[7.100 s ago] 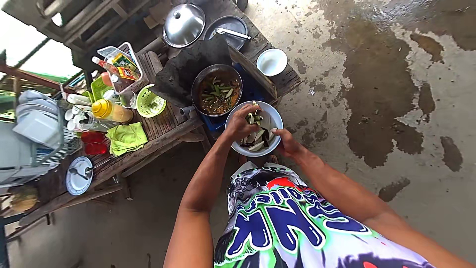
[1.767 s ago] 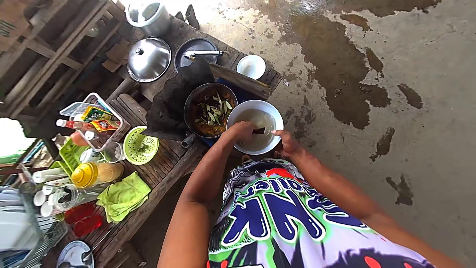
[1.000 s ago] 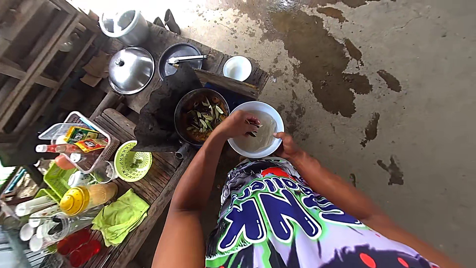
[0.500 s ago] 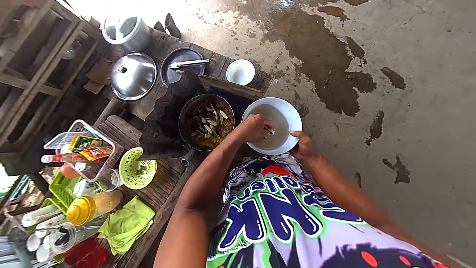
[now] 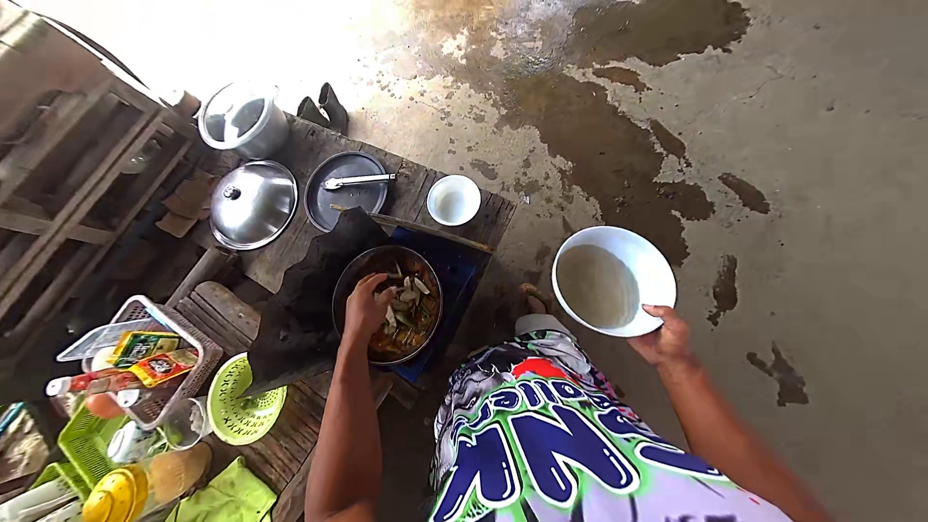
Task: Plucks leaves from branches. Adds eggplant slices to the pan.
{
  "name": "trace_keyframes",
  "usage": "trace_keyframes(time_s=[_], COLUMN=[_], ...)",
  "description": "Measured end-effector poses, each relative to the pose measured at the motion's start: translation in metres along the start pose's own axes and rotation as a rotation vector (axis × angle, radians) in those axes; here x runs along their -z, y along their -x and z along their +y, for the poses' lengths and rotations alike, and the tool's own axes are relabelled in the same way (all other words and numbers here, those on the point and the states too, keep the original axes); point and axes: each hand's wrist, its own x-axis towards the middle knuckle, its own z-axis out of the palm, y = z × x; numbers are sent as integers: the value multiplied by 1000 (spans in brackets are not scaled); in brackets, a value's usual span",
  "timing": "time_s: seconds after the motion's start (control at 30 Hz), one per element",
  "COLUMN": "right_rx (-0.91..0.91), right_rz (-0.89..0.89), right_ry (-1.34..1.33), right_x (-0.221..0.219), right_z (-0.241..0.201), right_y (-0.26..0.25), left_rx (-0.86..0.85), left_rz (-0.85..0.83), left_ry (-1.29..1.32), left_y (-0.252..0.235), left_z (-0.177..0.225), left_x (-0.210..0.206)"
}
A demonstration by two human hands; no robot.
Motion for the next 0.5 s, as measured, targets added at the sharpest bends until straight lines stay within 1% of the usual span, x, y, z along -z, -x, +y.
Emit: trace_keyframes(time_s=[0.07,0.13,0.2,0.23,0.27,0.3,0.37,0.43,0.5], right_rx=[-43,-138,-229,-265,-286,-293,-247,-177,-96], right_rz=[78,159,234,263,269,250,183,137,99], right_ry=[91,200,297,322,347,376,480,557,538], right_x=[26,39,33,20,-2,-36,-125,-208,-268], right_z=[-19,-40,-59,-68,-76,-87,-119,-164,-203], right_y=[-33,-74,-129,-162,-197,-232,-307,-380,-438], left_rx=[78,205,303,328,340,338,311,316,347], left_rz=[183,368,558,649,724,783,863,905,965], left_ry=[110,246,432,524,611,679,750,738,701], left_y=[5,18,33,39,45,49,60,85,124], left_z=[-10,-11,0,9,22,34,54,69,77], left_x=[7,10,9,7,7,6,0,-5,-7])
